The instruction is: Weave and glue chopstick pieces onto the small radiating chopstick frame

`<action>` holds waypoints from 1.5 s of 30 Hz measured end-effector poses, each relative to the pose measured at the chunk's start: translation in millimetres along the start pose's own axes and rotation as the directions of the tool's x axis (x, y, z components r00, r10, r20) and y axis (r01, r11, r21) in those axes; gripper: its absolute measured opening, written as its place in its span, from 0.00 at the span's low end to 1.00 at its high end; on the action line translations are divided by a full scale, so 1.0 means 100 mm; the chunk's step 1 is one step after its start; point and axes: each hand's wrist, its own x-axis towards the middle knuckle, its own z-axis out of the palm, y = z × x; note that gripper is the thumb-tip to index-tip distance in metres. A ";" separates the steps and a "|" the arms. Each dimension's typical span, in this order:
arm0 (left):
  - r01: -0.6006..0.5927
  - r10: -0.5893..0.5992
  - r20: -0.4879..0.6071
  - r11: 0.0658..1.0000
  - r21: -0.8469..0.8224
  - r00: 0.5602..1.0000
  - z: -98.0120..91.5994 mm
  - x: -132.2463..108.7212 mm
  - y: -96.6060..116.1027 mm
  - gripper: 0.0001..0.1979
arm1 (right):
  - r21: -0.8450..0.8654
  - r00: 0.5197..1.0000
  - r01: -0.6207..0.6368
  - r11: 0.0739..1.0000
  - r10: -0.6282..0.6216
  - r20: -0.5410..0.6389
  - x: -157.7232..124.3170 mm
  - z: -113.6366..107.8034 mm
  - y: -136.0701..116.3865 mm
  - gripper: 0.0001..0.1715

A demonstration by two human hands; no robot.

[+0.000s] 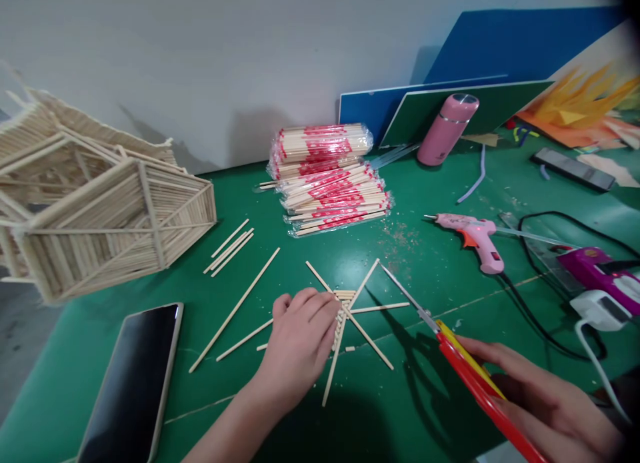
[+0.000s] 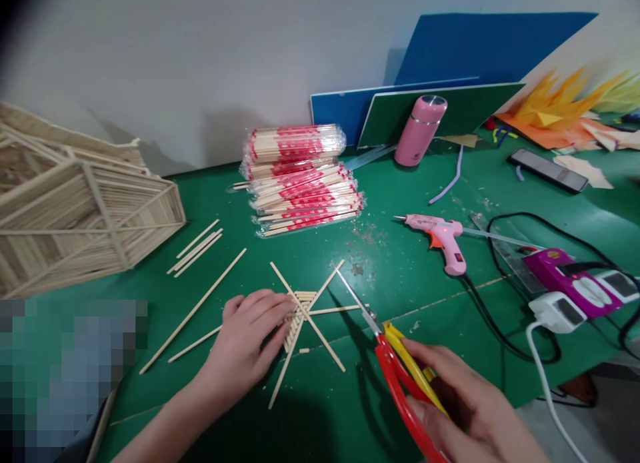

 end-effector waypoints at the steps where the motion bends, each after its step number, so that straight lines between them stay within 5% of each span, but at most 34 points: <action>1: 0.028 -0.029 -0.050 0.999 -0.023 0.998 -0.01 0.00 0.01 0.11 | -0.046 0.999 0.027 0.999 -0.028 -0.028 0.01 0.01 0.00 0.24; 6: 0.244 -0.332 -0.176 0.887 -0.392 0.927 -0.12 -0.01 0.05 0.08 | -0.497 0.944 0.229 0.837 -0.315 -0.095 0.10 0.01 0.05 0.27; 9: 0.351 -0.490 -0.030 0.665 -0.659 0.871 -0.17 -0.01 0.08 0.09 | -0.680 0.912 0.251 0.689 -0.404 -0.072 0.14 0.02 0.08 0.31; 14: 0.450 -0.505 0.213 0.411 -0.793 0.836 -0.21 0.04 0.18 0.14 | -0.762 0.853 0.305 0.571 -0.519 -0.048 0.20 0.04 0.09 0.32; 24: 0.545 -0.472 0.368 0.321 -0.775 0.801 -0.21 0.19 0.24 0.10 | -0.813 0.748 0.398 0.425 -0.663 0.019 0.24 0.01 0.05 0.32; 32: 0.555 -0.459 0.375 0.362 -0.749 0.805 -0.30 0.20 0.26 0.09 | -0.817 0.759 0.389 0.426 -0.651 0.023 0.24 0.01 -0.03 0.32; 38: 0.489 -0.486 0.273 0.401 -0.775 0.830 -0.39 0.17 0.12 0.09 | -0.803 0.780 0.379 0.461 -0.626 0.009 0.24 -0.01 -0.01 0.33; 45: 0.427 -0.635 0.051 0.456 -0.781 0.771 -0.50 -0.01 -0.21 0.13 | -0.825 0.808 0.325 0.463 -0.589 -0.013 0.26 -0.04 0.12 0.34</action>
